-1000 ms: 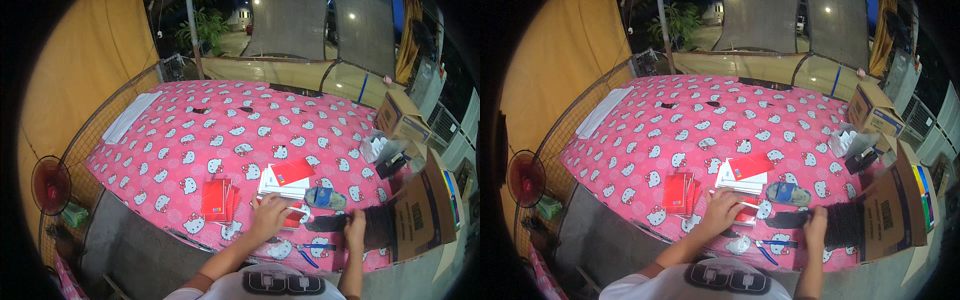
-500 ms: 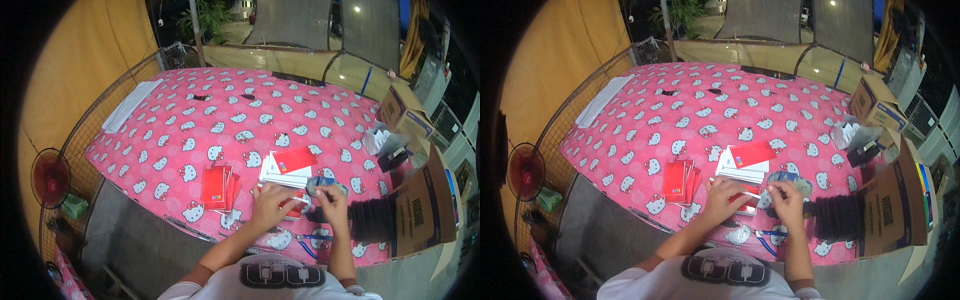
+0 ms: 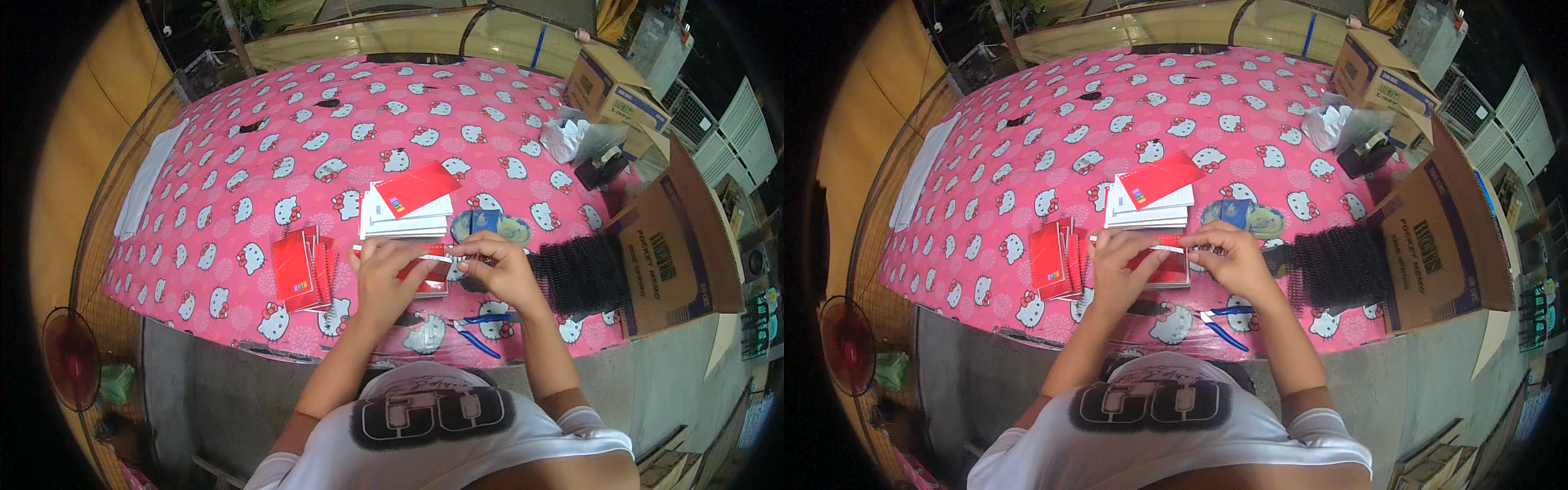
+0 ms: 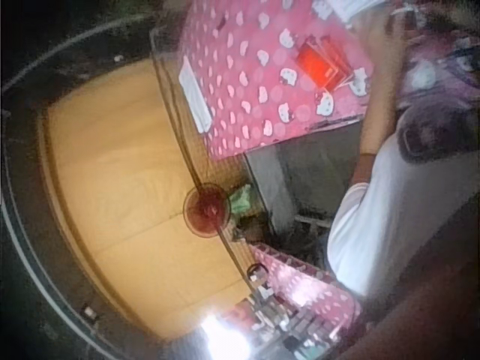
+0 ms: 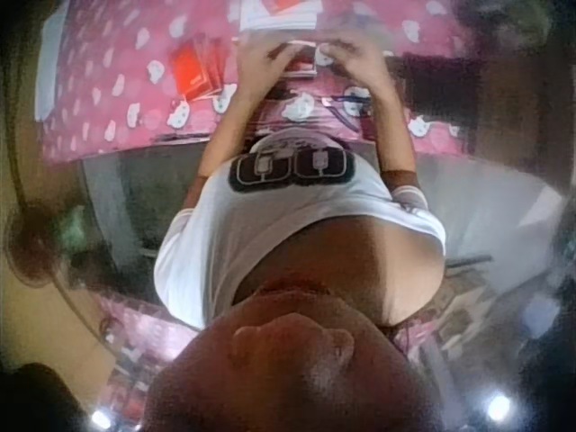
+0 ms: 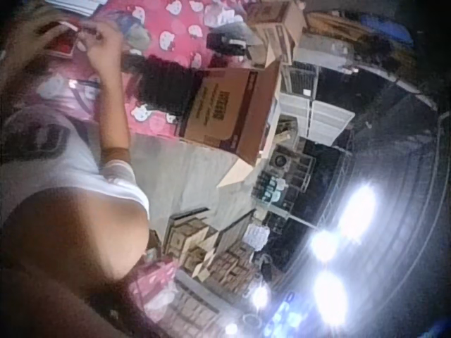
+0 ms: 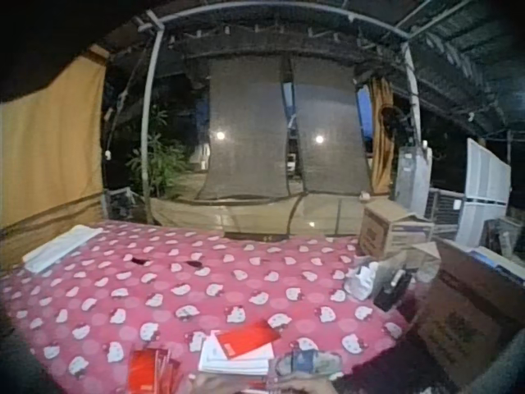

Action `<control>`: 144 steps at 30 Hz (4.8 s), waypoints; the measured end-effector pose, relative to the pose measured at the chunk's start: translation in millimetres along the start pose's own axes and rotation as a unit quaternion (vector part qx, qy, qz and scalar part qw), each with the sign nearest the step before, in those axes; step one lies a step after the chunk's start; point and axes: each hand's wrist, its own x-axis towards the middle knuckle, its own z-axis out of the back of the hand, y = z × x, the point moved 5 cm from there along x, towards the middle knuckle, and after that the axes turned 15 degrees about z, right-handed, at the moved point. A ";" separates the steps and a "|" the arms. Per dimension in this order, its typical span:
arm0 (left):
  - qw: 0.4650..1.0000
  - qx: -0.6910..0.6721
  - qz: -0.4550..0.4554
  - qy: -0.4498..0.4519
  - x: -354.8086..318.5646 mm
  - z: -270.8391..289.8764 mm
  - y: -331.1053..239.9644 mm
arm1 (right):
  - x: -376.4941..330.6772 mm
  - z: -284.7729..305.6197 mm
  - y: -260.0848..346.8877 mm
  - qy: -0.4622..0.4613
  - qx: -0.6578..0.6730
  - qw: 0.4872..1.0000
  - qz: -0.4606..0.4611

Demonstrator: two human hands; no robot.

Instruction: The person assembles notebooks by sliding a spiral binding onto a stack of pages and a red cover, then uses a tool to trim the binding.

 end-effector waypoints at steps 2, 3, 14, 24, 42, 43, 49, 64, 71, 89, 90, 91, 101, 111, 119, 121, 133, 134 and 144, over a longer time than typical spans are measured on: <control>1.000 -0.003 0.001 0.000 -0.8 -1.1 -1.6 | 2.2 1.5 -0.7 0.013 -0.023 1.000 0.007; 1.000 -0.005 0.001 0.003 0.2 -1.7 -4.2 | 3.7 2.5 -1.5 0.011 -0.039 0.999 0.027; 1.000 0.003 -0.008 -0.022 -0.5 -2.5 -7.7 | 3.8 2.2 -11.5 0.058 0.027 0.998 -0.020; 1.000 0.003 -0.007 0.006 -0.3 -0.3 -5.7 | 0.8 -7.9 12.1 0.048 -0.226 0.971 0.067; 0.999 0.005 -0.012 0.034 -3.2 2.1 -10.8 | 0.3 -5.8 6.4 0.078 -0.243 0.961 0.103; 0.999 -0.006 -0.016 0.039 -3.3 -0.6 -9.1 | 2.7 15.3 -9.8 0.068 -0.149 0.980 0.113; 0.999 -0.005 -0.022 0.037 2.6 -3.9 -15.4 | -19.4 86.1 -148.8 0.105 -0.448 0.886 -0.059; 0.995 -0.061 -0.050 0.068 13.7 -13.0 -16.1 | -8.9 66.5 -55.7 0.001 0.000 0.997 -0.078; 0.986 -0.097 -0.039 0.129 16.4 -16.3 -13.4 | -3.0 63.4 -45.1 -0.016 0.052 0.996 -0.074; 0.864 -0.453 0.128 0.177 9.7 -43.9 34.5 | 11.8 56.1 -60.1 0.050 -0.170 0.982 -0.065; 0.858 -0.454 0.150 0.185 7.1 -40.4 37.0 | 11.1 51.4 -47.1 0.025 -0.017 0.999 -0.030; 0.852 -0.456 0.172 0.192 6.1 -38.1 38.7 | 16.4 48.2 -43.7 0.045 -0.028 0.999 -0.008; 0.830 -0.457 0.215 0.236 9.8 -30.1 47.7 | 22.0 52.9 -48.0 -0.002 -0.168 0.985 0.027; 0.802 -0.510 0.193 0.244 -2.2 -32.6 29.6 | -21.7 63.6 -133.4 -0.035 -0.538 0.830 -0.147; 0.948 -0.237 0.016 0.210 -19.6 -39.4 -9.9 | 33.3 41.3 -81.0 -0.085 -0.264 0.960 0.040; 0.940 -0.238 0.066 0.237 -25.8 -30.5 -9.6 | 10.5 38.0 -85.7 0.011 -0.254 0.967 0.024; 0.862 -0.151 -0.082 0.476 -90.2 -105.9 -16.0 | -167.1 19.5 -84.1 -0.038 -0.193 0.947 -0.255; 0.861 -0.160 -0.111 0.470 -101.4 -114.5 -14.8 | -168.2 11.5 -82.8 -0.035 -0.234 0.941 -0.242; 0.935 -0.185 0.079 0.293 -60.3 -37.2 -27.2 | -88.1 34.5 -11.6 -0.161 0.133 0.958 -0.199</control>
